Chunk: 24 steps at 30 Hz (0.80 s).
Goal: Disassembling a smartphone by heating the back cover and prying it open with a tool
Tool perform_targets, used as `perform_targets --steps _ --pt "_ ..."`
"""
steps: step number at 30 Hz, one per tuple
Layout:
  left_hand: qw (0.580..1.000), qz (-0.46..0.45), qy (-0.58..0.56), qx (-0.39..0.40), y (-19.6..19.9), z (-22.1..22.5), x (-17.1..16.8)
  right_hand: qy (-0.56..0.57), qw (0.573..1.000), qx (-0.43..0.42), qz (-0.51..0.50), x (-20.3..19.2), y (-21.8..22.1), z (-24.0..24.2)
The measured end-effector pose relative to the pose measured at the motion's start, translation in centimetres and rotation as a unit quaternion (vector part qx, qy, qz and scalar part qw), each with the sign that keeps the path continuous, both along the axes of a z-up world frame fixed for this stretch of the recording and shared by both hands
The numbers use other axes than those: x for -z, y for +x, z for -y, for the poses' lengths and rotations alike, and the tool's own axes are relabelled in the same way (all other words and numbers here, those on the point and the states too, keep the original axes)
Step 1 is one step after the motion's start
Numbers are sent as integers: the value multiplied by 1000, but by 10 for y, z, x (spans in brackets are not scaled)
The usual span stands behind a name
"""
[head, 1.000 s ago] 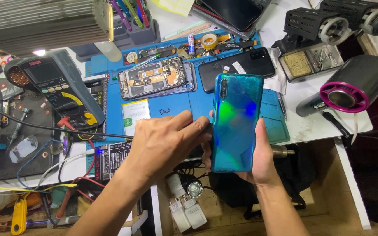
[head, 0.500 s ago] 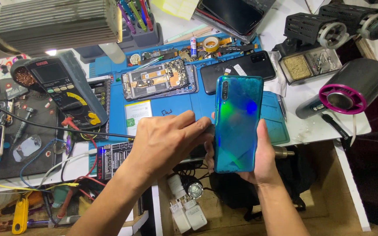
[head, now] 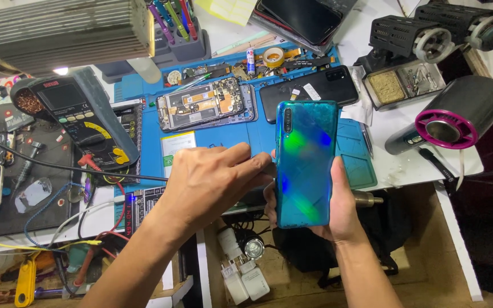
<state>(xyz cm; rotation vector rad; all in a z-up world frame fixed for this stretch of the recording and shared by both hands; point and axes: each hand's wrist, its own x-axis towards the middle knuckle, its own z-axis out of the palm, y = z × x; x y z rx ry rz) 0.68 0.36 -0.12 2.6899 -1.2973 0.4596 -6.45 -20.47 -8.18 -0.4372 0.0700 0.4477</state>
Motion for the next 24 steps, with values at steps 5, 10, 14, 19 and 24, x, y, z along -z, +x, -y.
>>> perform_targets --steps 5,10,14,19,24 --pt "1000 0 2 0 0 -1 0 17 1000 6 10 -1 1 -1" --pt "1000 15 -6 -12 0 2 3 5 1000 26 12 -3 1 -2" --pt "999 34 -13 20 1 -4 -7 11 1000 28 11 -1 0 -5" --pt "981 67 -180 6 -39 -26 -6 21 995 9 99 -6 5 -3" --pt "447 -618 -583 -280 -124 6 80 24 996 18 85 -6 5 -3"
